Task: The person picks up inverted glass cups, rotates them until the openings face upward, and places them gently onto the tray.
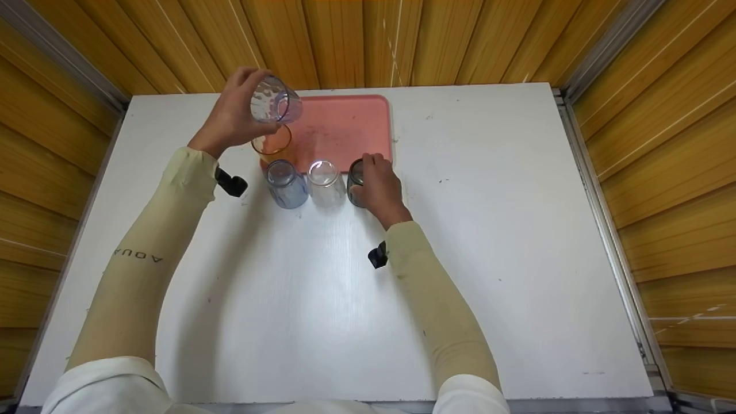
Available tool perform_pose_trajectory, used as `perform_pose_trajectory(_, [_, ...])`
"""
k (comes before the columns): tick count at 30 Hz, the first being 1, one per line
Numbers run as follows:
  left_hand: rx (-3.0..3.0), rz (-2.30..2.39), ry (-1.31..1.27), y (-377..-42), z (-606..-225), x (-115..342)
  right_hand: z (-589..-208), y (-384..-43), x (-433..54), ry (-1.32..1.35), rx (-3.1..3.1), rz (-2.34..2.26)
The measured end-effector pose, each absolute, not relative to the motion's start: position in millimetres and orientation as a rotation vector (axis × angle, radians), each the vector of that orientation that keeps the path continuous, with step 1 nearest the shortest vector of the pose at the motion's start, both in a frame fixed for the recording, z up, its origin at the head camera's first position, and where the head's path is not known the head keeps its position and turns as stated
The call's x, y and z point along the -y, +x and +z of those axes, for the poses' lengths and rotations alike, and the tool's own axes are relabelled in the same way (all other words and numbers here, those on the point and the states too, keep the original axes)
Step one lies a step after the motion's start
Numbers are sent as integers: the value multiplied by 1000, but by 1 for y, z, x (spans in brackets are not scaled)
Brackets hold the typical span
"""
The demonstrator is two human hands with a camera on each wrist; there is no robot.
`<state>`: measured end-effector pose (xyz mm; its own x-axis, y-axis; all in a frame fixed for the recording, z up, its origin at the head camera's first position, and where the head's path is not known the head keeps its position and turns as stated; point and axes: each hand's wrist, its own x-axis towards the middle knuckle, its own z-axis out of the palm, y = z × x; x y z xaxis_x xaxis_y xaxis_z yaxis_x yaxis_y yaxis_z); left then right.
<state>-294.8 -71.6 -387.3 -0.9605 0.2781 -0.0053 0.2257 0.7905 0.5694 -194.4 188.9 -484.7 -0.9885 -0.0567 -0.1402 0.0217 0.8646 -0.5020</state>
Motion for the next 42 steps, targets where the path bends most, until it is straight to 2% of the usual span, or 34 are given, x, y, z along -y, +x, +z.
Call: perform_pose_trajectory(42, [-2829,861,273,-321,-396,70,-484,-187,-185,11,-2879,-799])
